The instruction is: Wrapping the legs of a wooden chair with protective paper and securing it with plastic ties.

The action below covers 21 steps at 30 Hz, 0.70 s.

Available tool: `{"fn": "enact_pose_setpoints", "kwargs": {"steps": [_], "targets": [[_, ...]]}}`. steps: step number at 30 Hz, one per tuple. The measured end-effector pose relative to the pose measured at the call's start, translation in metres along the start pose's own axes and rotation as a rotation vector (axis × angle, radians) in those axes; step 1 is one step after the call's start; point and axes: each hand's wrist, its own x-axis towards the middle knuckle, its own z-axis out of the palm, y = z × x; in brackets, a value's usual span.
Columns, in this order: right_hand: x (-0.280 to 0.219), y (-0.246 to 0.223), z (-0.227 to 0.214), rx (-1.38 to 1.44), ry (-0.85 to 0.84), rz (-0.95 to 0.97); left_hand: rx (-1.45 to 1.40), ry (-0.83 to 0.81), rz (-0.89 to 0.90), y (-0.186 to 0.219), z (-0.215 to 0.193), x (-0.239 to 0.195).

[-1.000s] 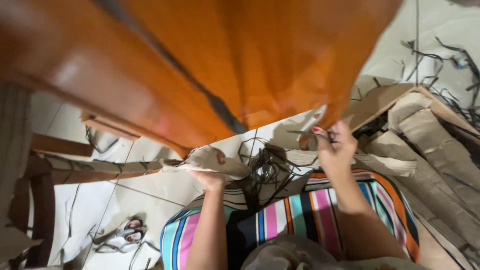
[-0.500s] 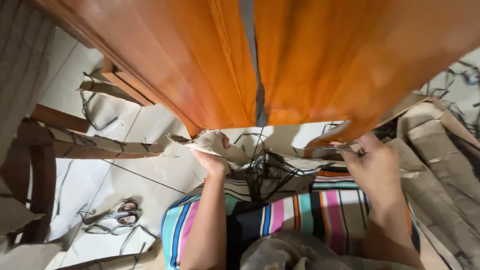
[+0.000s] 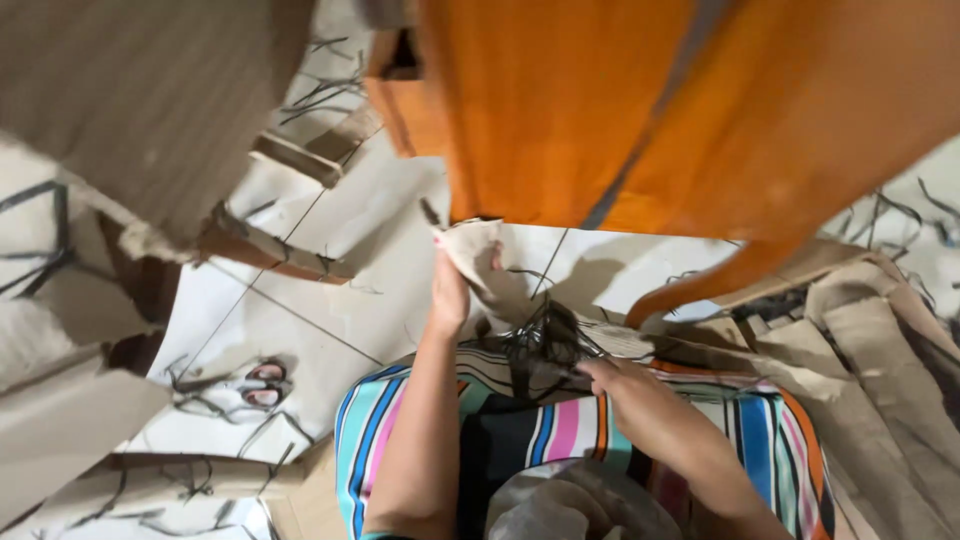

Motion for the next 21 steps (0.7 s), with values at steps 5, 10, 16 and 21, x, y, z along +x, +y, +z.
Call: {"fn": "enact_pose_setpoints", "kwargs": {"steps": [5,10,16,21], "targets": [[0.013,-0.026,0.002,0.003,0.356,-0.264,0.058,-0.016,-0.03,-0.006,-0.022,0.0],[0.03,-0.037,0.006,-0.18,0.718,-0.447,-0.168,-0.193,-0.095,0.026,-0.036,0.001],[0.054,-0.068,0.007,0.14,0.963,-0.503,0.124,-0.296,-0.06,0.056,-0.052,-0.005],[0.062,-0.117,0.0,0.24,1.228,-0.737,0.113,-0.365,-0.029,0.069,-0.062,-0.004]]}}
